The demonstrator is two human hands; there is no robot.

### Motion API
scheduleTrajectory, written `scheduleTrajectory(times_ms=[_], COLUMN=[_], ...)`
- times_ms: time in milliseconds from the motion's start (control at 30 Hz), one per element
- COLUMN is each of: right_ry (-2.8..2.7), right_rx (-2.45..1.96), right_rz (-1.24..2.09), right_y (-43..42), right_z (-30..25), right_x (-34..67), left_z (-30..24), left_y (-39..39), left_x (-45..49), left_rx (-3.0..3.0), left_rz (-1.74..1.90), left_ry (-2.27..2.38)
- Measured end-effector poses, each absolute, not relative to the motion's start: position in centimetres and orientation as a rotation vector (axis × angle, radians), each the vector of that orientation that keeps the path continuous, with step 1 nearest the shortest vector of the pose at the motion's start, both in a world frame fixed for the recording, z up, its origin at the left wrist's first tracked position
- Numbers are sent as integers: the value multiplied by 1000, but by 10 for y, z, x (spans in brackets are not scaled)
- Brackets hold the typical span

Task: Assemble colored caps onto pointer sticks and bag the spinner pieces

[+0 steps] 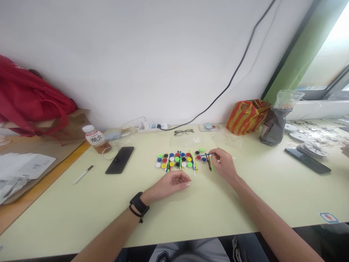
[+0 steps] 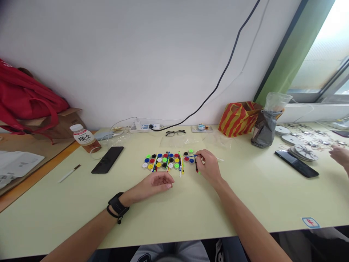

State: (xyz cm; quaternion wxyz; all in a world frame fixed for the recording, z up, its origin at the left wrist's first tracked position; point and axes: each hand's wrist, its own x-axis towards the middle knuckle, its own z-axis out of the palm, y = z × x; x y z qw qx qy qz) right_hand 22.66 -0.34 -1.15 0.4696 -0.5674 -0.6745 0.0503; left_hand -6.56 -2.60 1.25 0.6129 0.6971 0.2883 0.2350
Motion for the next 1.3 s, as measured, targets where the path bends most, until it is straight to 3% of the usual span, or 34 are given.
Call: scheduleTrajectory(times_ms=[1033, 1300], right_ry=[-1675, -1873], right_rx=[-1412, -1401], right_rz=[52, 393], right_y=[-9, -15], right_z=[-7, -4], right_x=[236, 230], left_z=[11, 8], left_y=[-25, -29], left_x=[-67, -65], left_rx=[1597, 1740], left_rz=[542, 650], left_ry=[664, 794])
